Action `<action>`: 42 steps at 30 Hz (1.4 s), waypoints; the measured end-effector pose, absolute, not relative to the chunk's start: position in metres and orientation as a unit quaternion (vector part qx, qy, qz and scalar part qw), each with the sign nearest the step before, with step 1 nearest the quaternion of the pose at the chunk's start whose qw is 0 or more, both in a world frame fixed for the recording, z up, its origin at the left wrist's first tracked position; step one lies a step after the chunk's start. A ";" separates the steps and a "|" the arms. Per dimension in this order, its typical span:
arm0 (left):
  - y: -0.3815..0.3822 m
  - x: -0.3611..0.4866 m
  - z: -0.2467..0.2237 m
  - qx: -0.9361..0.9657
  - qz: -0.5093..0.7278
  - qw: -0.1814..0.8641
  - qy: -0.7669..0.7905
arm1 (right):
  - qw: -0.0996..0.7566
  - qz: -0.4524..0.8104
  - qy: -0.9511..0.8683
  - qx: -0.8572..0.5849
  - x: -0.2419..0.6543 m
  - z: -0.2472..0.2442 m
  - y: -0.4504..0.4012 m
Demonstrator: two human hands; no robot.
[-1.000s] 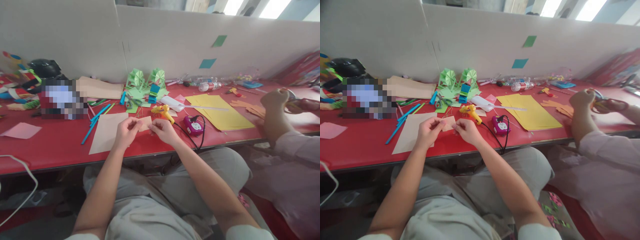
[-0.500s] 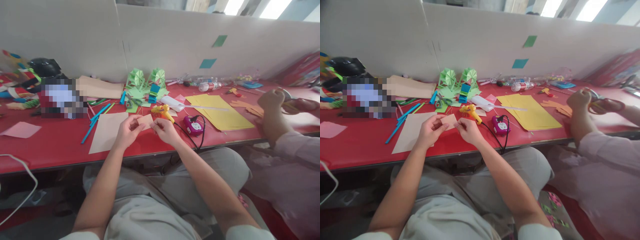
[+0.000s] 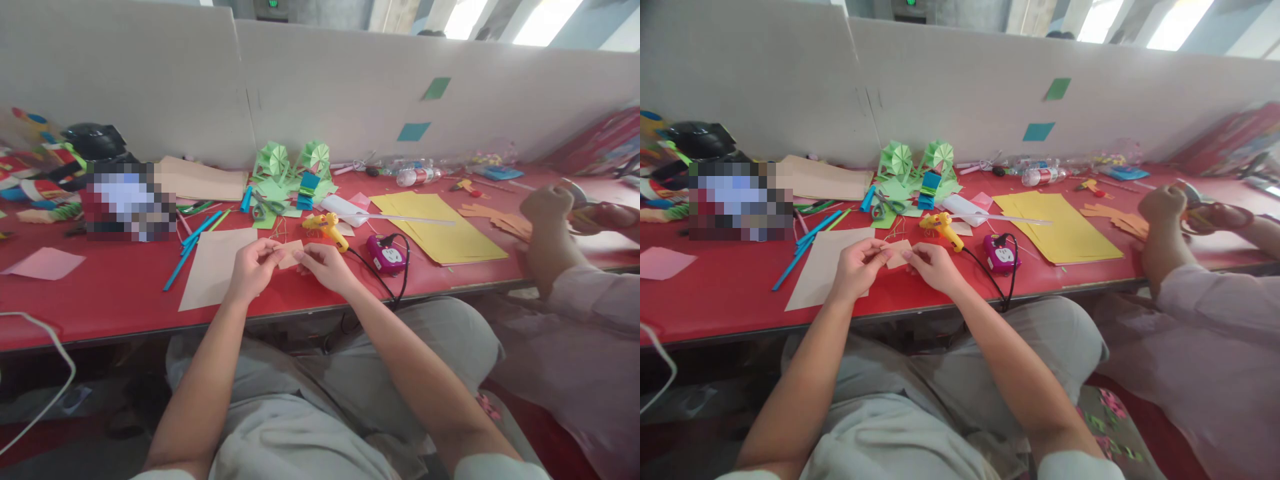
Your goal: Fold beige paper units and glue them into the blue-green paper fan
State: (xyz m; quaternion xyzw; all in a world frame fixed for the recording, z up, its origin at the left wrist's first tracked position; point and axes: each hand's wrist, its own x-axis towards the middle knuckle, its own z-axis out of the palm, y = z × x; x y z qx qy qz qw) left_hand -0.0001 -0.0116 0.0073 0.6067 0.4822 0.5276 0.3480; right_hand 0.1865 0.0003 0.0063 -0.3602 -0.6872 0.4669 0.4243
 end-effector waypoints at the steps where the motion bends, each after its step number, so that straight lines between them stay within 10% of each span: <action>1: -0.011 0.000 0.007 0.600 0.529 0.353 0.485 | 0.429 0.481 -0.678 -0.352 0.186 0.006 0.000; 6: -0.012 -0.001 0.007 0.624 0.478 0.378 0.489 | 0.416 0.533 -0.630 -0.382 0.193 0.008 0.005; 14: -0.025 -0.055 0.024 0.695 0.279 0.109 0.653 | 0.535 0.606 -0.524 -0.269 0.186 0.022 0.018; 21: -0.034 -0.070 0.021 0.694 0.089 0.122 0.704 | 0.343 0.669 -0.613 -0.244 0.188 0.018 -0.003; 30: -0.044 -0.055 0.043 0.650 0.257 0.021 0.715 | 0.378 0.670 -0.553 -0.320 0.177 0.008 -0.003; 37: -0.059 -0.031 0.052 0.814 0.226 0.270 0.461 | 0.439 0.695 -0.478 -0.308 0.177 0.011 -0.003; 42: -0.037 -0.032 0.033 0.673 0.413 0.234 0.567 | 0.487 0.650 -0.467 -0.350 0.188 0.010 0.005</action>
